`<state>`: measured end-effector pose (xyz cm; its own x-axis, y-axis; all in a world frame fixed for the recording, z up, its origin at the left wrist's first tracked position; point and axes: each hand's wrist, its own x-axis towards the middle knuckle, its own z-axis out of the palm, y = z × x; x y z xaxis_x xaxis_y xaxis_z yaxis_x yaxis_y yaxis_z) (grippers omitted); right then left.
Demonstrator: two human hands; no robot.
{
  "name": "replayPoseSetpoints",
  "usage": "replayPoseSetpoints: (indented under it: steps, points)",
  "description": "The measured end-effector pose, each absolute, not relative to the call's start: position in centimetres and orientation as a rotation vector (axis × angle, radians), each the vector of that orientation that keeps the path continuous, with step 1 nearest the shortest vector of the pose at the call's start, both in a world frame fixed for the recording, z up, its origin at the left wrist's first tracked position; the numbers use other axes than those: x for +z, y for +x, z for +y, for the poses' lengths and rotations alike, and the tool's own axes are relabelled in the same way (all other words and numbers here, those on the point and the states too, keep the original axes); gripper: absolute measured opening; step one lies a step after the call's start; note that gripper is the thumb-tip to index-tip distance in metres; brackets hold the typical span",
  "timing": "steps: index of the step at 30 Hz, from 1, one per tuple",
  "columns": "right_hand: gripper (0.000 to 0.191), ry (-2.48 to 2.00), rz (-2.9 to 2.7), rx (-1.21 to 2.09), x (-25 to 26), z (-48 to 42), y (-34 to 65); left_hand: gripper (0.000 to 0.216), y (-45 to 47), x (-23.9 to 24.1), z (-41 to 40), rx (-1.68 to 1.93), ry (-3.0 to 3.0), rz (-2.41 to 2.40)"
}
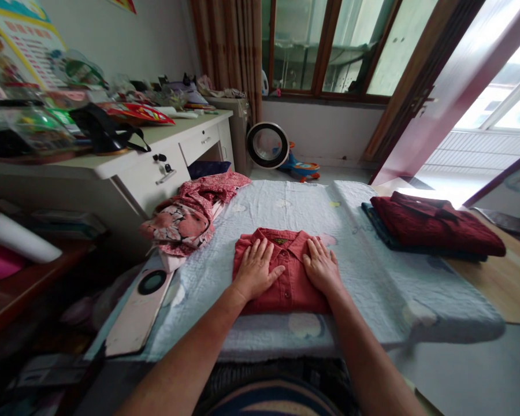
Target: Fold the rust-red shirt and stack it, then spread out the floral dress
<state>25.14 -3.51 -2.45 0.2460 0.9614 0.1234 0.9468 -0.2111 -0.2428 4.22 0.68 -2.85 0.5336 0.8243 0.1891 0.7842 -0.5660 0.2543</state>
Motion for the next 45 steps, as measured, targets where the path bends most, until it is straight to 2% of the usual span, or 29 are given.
replayPoseSetpoints:
  steps: [6, 10, 14, 26, 36, 45]
  points:
    - [0.062, -2.309, -1.677, 0.146, -1.8, -3.5, 25.4, 0.071, 4.0, -2.2, 0.4, 0.435, 2.615, 1.392]
    - [0.053, -2.124, -1.646, -0.028, -0.6, -4.3, 24.5, 0.065, 4.4, -1.3, -1.2, 0.530, 2.675, 1.405]
    - [0.044, -1.885, -1.912, 0.088, -0.4, -5.4, 22.4, 0.062, 5.2, -1.4, -2.6, 0.511, 2.716, 1.290]
    - [0.049, -1.980, -1.941, 0.144, -1.7, -5.7, 21.4, 0.061, 5.5, -1.9, -3.0, 0.453, 2.707, 1.318]
    - [0.048, -1.813, -1.869, 0.234, -2.7, -5.6, 22.8, 0.076, 5.1, -2.2, -2.9, 0.475, 2.704, 1.256]
    - [0.050, -1.788, -1.883, 0.147, -2.9, -6.1, 23.8, 0.077, 5.1, -2.1, -2.9, 0.427, 2.700, 1.263]
